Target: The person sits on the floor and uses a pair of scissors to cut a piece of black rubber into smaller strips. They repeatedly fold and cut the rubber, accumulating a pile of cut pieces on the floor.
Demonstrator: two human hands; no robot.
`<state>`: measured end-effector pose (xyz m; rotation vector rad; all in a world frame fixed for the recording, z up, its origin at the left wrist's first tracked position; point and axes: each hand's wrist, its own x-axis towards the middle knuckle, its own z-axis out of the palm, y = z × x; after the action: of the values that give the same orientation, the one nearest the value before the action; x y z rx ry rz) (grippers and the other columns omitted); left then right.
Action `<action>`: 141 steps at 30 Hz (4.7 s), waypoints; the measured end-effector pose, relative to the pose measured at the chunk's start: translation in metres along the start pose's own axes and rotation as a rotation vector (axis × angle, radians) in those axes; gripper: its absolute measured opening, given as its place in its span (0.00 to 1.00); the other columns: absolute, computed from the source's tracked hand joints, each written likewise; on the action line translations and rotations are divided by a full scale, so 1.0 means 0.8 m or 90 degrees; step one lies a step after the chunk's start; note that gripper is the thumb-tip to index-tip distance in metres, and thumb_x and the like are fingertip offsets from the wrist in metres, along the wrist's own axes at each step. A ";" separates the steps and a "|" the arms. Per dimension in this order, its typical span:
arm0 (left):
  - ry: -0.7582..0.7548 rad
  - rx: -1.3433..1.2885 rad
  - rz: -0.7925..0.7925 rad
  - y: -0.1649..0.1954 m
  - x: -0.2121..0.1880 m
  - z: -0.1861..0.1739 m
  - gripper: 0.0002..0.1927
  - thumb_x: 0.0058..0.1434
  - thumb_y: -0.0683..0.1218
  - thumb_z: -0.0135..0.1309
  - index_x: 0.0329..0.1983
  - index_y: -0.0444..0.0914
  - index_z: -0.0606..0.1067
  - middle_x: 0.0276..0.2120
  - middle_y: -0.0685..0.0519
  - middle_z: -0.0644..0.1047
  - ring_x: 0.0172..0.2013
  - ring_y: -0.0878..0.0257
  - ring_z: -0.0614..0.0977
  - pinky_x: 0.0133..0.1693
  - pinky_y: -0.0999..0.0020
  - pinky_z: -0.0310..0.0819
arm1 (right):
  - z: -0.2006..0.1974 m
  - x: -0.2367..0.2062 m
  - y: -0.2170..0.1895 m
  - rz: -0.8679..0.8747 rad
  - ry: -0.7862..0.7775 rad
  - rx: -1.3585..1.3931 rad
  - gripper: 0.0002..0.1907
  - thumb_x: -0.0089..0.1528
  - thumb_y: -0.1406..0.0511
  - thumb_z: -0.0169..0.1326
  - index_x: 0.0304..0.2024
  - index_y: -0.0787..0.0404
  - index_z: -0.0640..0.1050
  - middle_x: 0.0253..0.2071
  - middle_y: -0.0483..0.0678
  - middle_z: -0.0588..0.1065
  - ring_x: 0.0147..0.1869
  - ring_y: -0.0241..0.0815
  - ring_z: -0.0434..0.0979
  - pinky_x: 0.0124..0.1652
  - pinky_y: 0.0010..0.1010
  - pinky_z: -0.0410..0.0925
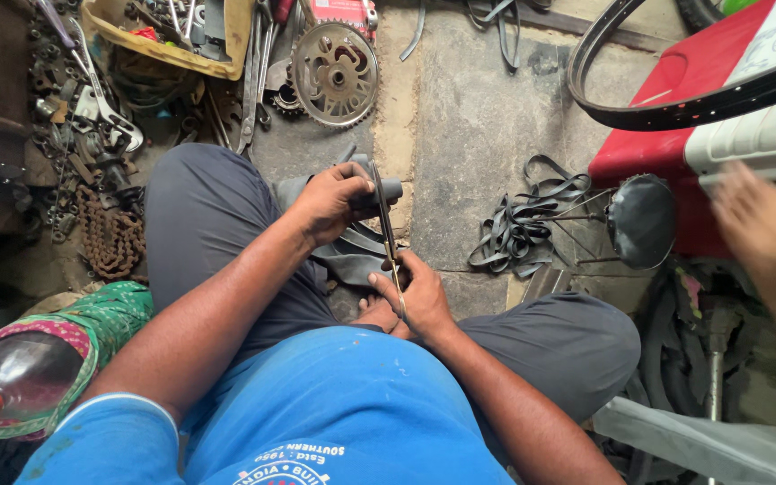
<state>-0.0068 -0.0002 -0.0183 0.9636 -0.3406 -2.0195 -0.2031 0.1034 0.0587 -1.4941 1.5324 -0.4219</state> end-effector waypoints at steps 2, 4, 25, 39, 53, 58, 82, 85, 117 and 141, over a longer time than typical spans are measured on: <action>0.001 0.000 0.002 0.000 0.000 0.000 0.01 0.63 0.39 0.52 0.36 0.37 0.72 0.37 0.46 0.79 0.37 0.53 0.84 0.42 0.58 0.83 | 0.000 0.000 0.000 0.014 -0.010 -0.008 0.19 0.56 0.57 0.67 0.41 0.63 0.78 0.27 0.51 0.78 0.30 0.40 0.77 0.33 0.33 0.70; -0.002 0.000 0.006 -0.001 0.000 -0.002 0.01 0.63 0.39 0.52 0.36 0.37 0.72 0.37 0.45 0.79 0.37 0.52 0.85 0.41 0.58 0.82 | 0.001 -0.001 0.000 -0.006 -0.002 -0.015 0.19 0.55 0.57 0.67 0.40 0.63 0.78 0.27 0.51 0.78 0.30 0.40 0.78 0.33 0.33 0.71; 0.388 0.134 0.121 0.072 0.043 -0.034 0.06 0.60 0.38 0.57 0.40 0.35 0.74 0.32 0.47 0.80 0.27 0.59 0.84 0.25 0.67 0.79 | 0.004 0.021 0.041 0.163 -0.039 -0.033 0.19 0.54 0.56 0.67 0.41 0.62 0.81 0.23 0.49 0.78 0.21 0.38 0.78 0.24 0.33 0.71; 0.511 0.999 0.346 0.037 0.087 -0.041 0.17 0.53 0.38 0.61 0.47 0.36 0.75 0.42 0.38 0.77 0.43 0.39 0.80 0.44 0.48 0.75 | -0.027 0.041 0.050 0.289 0.045 0.042 0.16 0.56 0.57 0.66 0.39 0.61 0.81 0.19 0.47 0.76 0.18 0.35 0.74 0.20 0.30 0.66; -0.059 1.432 0.443 -0.047 0.097 -0.012 0.07 0.62 0.44 0.49 0.37 0.38 0.76 0.39 0.46 0.76 0.37 0.53 0.81 0.34 0.58 0.79 | -0.036 0.046 0.053 0.289 0.028 0.066 0.17 0.56 0.57 0.65 0.39 0.63 0.80 0.20 0.48 0.76 0.19 0.36 0.74 0.20 0.30 0.67; 0.098 1.081 0.391 -0.048 0.089 0.006 0.08 0.63 0.39 0.50 0.45 0.35 0.71 0.35 0.43 0.79 0.38 0.44 0.82 0.39 0.49 0.76 | -0.036 0.045 0.062 0.247 0.098 0.061 0.18 0.56 0.57 0.66 0.38 0.64 0.80 0.21 0.46 0.75 0.22 0.35 0.75 0.22 0.30 0.68; -0.151 0.158 -0.151 -0.029 -0.076 0.051 0.16 0.66 0.41 0.60 0.55 0.31 0.75 0.39 0.51 0.79 0.33 0.66 0.78 0.33 0.72 0.72 | -0.059 0.037 0.013 -0.004 0.047 0.323 0.20 0.61 0.62 0.64 0.51 0.65 0.77 0.35 0.44 0.75 0.36 0.32 0.73 0.35 0.26 0.68; -0.099 0.123 -0.104 -0.017 -0.078 0.059 0.18 0.62 0.39 0.57 0.55 0.36 0.73 0.38 0.51 0.80 0.32 0.63 0.81 0.32 0.70 0.75 | -0.054 0.036 0.014 0.002 0.067 0.411 0.20 0.63 0.61 0.60 0.53 0.66 0.76 0.35 0.45 0.75 0.36 0.33 0.75 0.36 0.26 0.72; 0.119 0.078 0.109 0.086 -0.014 0.025 0.15 0.58 0.34 0.58 0.48 0.37 0.74 0.38 0.53 0.78 0.34 0.63 0.83 0.35 0.62 0.86 | -0.026 0.000 -0.022 0.056 -0.128 0.107 0.23 0.56 0.56 0.64 0.48 0.60 0.78 0.28 0.46 0.77 0.30 0.35 0.79 0.33 0.29 0.73; 0.070 0.126 0.055 0.049 -0.006 0.025 0.08 0.65 0.42 0.56 0.46 0.38 0.73 0.40 0.55 0.78 0.39 0.64 0.82 0.42 0.61 0.83 | -0.014 0.001 -0.023 -0.064 0.017 -0.019 0.21 0.55 0.55 0.66 0.43 0.62 0.79 0.29 0.51 0.79 0.31 0.42 0.78 0.35 0.34 0.71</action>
<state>0.0031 -0.0218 0.0190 1.1571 -0.5209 -1.8719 -0.2011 0.0951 0.0785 -1.5990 1.4947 -0.4818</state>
